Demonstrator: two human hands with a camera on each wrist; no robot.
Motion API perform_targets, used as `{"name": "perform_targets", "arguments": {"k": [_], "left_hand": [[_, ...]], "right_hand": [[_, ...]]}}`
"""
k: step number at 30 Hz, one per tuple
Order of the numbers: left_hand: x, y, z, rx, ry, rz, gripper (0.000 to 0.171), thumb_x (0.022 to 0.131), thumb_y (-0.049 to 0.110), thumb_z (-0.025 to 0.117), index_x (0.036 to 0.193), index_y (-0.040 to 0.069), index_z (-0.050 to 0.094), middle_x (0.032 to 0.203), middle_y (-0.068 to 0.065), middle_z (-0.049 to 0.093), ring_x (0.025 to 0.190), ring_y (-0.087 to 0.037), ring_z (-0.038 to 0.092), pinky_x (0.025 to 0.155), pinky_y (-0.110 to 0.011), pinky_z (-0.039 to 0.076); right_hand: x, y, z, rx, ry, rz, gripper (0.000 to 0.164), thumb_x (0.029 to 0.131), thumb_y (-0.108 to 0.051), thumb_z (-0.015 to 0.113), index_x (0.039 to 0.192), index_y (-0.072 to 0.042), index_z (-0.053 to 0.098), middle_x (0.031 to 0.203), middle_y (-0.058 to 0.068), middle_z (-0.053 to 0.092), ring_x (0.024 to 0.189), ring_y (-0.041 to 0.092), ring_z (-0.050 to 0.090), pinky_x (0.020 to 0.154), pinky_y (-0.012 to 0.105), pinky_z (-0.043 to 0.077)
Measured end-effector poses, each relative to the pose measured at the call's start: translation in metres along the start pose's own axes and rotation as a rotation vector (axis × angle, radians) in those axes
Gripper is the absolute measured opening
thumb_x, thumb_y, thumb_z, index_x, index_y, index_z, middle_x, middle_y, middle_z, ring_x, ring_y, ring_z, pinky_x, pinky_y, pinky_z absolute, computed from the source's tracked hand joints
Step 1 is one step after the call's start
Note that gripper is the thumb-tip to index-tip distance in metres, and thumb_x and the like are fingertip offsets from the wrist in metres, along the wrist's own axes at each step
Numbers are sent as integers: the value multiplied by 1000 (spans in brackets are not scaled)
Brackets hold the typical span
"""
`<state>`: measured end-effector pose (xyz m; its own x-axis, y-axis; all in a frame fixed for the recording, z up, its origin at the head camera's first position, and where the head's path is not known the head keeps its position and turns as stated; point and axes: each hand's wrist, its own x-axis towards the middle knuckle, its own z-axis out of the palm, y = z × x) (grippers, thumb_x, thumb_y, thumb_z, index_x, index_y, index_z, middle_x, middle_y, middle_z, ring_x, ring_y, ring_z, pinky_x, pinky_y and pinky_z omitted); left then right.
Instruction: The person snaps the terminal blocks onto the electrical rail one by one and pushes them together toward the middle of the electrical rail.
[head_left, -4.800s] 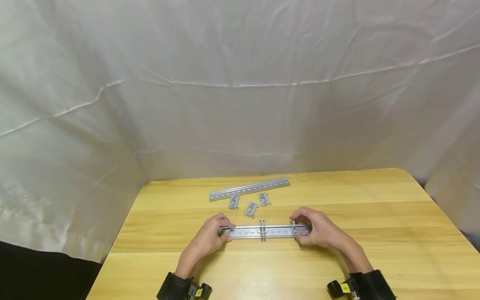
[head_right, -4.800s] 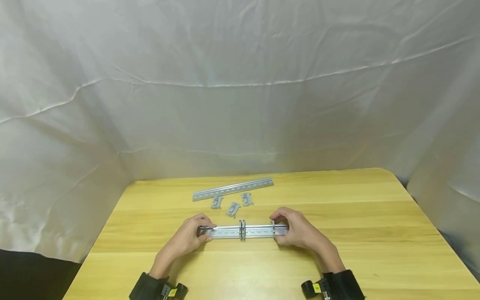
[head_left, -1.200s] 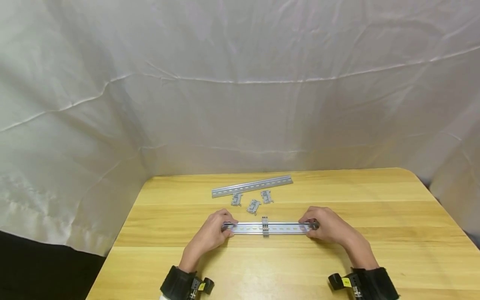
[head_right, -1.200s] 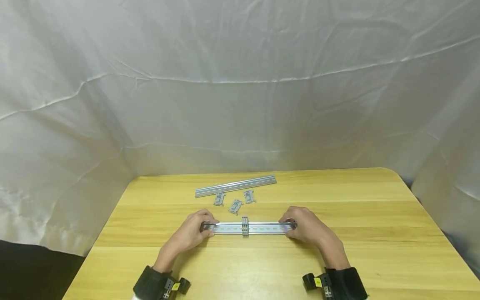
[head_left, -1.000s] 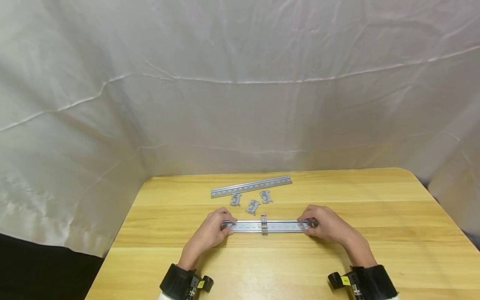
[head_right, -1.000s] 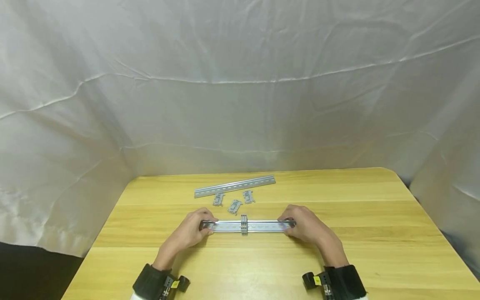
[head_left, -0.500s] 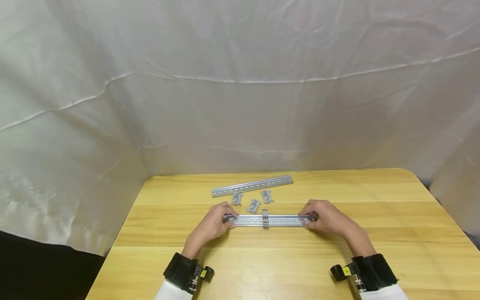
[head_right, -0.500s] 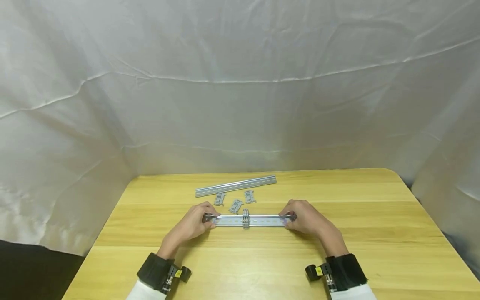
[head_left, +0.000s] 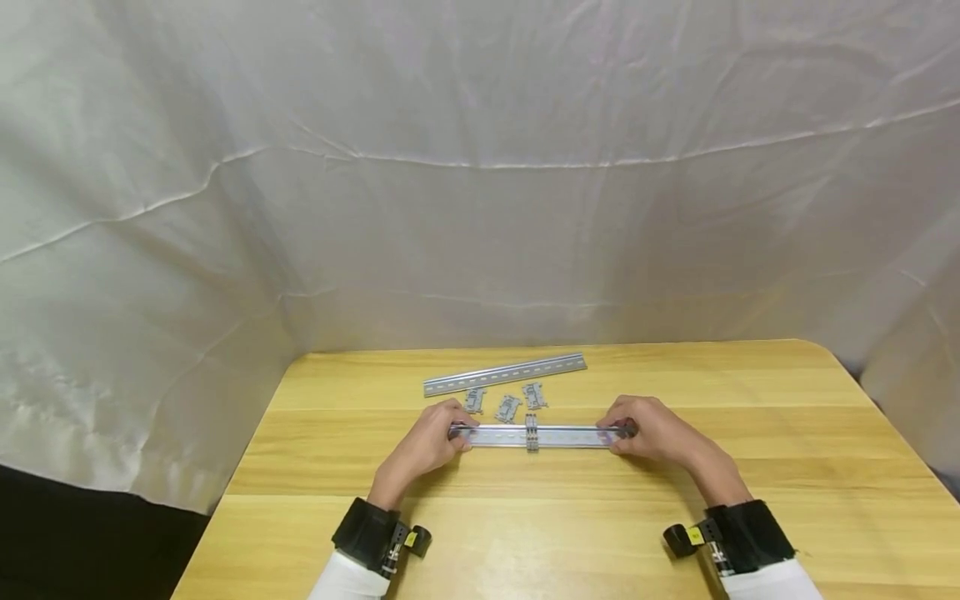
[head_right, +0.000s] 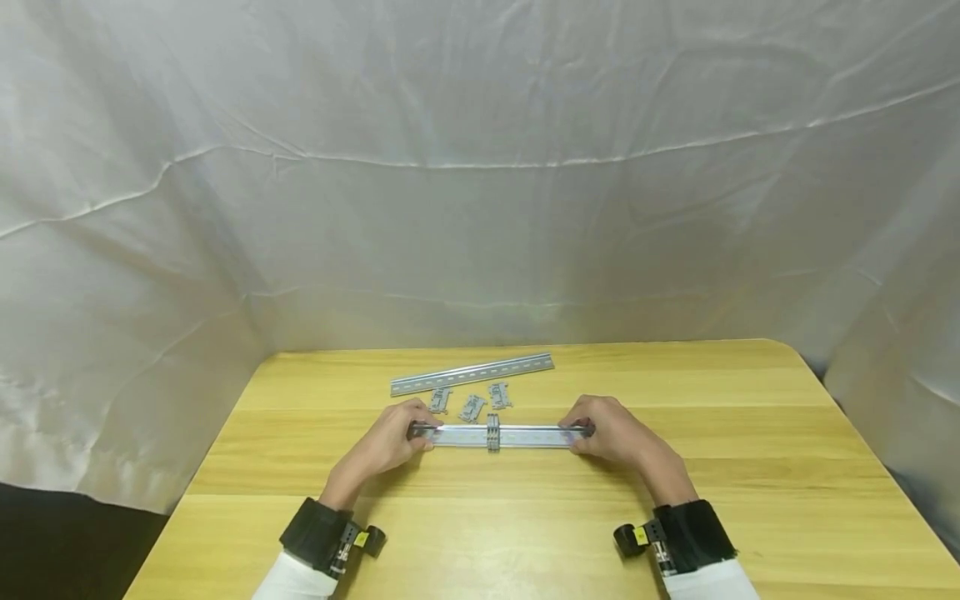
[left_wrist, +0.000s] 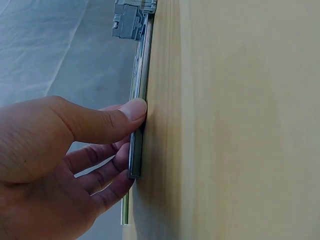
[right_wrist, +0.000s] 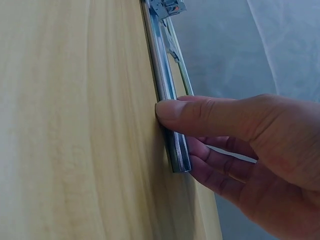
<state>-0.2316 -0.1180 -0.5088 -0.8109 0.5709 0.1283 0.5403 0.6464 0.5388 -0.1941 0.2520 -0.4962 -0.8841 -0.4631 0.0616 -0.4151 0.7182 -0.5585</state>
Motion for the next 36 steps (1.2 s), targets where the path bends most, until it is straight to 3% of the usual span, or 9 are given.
{"name": "perform_targets", "arguments": {"k": [13,25,36], "left_hand": [[2,-1,-6,-24,7,-31,29,80,0,76,109,4,74,104,-8,65,89,-23,60,77,-35,56],[-2,2,-7,2,1,-29,30,80,1,77,110,3,74,107,-9,66,95,-25,62,83,-39,56],[-6,1,-6,-4,22,-11,36,78,0,78,114,2,73,108,-11,67,96,-27,61,82,-40,55]], "right_hand": [[14,-1,-5,-12,-13,6,28,76,-4,80,103,-4,76,97,7,68,80,20,59,68,36,54],[13,-6,0,-26,-5,52,28,76,-4,80,103,-5,75,99,7,67,81,19,56,72,38,53],[15,-3,-3,-48,-45,8,29,76,-4,80,104,-4,74,93,5,64,77,19,55,69,37,52]]}}
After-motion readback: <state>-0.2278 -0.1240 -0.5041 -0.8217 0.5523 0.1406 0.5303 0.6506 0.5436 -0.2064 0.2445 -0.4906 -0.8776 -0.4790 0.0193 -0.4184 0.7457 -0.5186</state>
